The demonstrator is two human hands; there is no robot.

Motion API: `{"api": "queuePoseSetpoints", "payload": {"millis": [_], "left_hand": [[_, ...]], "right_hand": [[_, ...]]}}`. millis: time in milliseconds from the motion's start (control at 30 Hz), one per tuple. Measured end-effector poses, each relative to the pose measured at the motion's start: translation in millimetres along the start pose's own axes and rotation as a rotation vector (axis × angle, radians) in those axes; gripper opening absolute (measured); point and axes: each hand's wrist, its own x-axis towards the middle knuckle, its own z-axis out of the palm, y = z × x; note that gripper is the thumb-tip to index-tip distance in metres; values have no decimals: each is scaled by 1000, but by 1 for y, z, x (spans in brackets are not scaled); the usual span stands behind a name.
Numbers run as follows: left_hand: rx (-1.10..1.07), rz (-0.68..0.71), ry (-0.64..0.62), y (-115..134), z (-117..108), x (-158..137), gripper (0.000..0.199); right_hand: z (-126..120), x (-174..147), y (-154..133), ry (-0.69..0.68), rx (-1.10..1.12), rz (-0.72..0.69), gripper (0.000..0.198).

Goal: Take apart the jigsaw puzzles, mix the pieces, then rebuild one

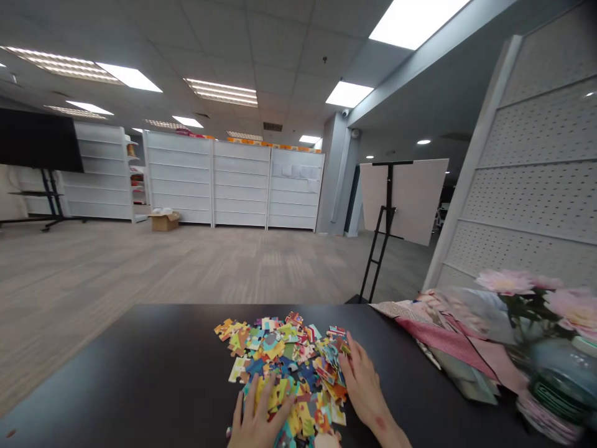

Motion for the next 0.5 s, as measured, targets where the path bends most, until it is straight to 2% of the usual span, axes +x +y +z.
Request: {"api": "queuePoseSetpoints", "payload": {"millis": [133,200,267,400,500], "left_hand": [[10,77,-10,-15,-13,8,94],[7,96,-45,-26,-24,12,100],[-21,125,-93,-36,-33,16,92],[-143,221,-133,-52,-42,22,74],[-177,289,-151,-55,-52,26,65]], "right_hand": [[0,-7,-23,-148,-61,-66,68],[-5,-10,-34,-205,-109,-109,67],[-9,-15,-45,-226,-90,-200,57],[-12,-27,-62,-227,75,-469,36],[-11,-30,-58,-194,215,-542,29]]}}
